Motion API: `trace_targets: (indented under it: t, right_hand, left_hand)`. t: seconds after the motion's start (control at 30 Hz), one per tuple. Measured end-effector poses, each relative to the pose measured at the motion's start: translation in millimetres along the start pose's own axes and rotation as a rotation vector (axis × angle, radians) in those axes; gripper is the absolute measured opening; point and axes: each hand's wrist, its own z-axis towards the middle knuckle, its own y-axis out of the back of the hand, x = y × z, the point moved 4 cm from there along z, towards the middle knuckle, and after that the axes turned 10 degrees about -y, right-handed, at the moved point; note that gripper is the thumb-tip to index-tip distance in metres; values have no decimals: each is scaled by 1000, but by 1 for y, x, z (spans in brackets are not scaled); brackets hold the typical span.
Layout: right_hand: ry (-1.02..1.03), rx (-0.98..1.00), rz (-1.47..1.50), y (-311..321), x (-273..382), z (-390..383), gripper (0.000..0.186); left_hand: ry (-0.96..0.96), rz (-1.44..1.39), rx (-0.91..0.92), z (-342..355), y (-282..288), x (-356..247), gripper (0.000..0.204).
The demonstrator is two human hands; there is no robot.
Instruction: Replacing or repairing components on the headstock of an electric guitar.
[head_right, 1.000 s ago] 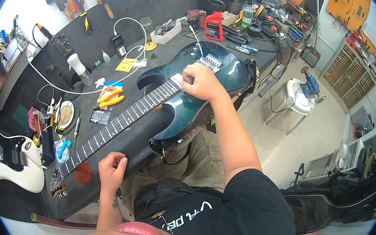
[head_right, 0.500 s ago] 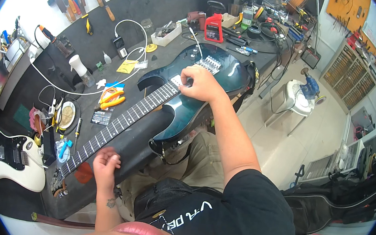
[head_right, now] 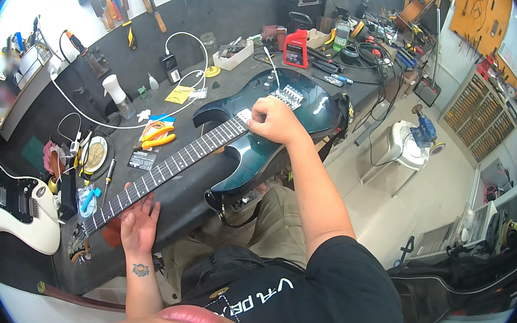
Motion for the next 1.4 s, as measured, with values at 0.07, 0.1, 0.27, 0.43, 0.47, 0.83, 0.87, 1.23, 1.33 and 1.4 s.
trace_targets:
  t: [0.07, 0.1, 0.27, 0.43, 0.47, 0.83, 0.87, 1.23, 1.33, 1.4]
  right_hand:
    - [-34, 36, -20, -3, 1, 1, 24]
    - [-36, 14, -10, -3, 1, 1, 24]
    - [-50, -20, 34, 0, 3, 0, 22]
    - [-165, -102, 259, 9, -10, 5, 16]
    - [-221, -136, 319, 16, -24, 12, 17]
    - [-568, -259, 78, 82, -154, 7, 24]
    - [-536, -193, 93, 79, -151, 4, 25]
    - [-574, -195, -58, 80, -132, 0, 23]
    - [-562, -230, -94, 86, -127, -3, 21]
    - [-557, -232, -156, 82, -122, -3, 22]
  left_hand:
    - [-1, 16, -23, -3, 3, -1, 102]
    - [-3, 20, -30, -2, 5, -1, 102]
    - [-4, 87, 34, -2, 4, 1, 85]
    - [-15, 180, 23, -4, 1, 0, 72]
    - [-15, 182, 22, -4, 1, -1, 72]
    - [39, 169, 55, 0, -3, 1, 66]
    - [37, 163, 66, 0, -4, 1, 66]
    - [43, 179, 79, 3, 3, 4, 72]
    - [40, 179, 104, 2, 4, 4, 75]
    - [25, 165, 113, 2, 2, 4, 75]
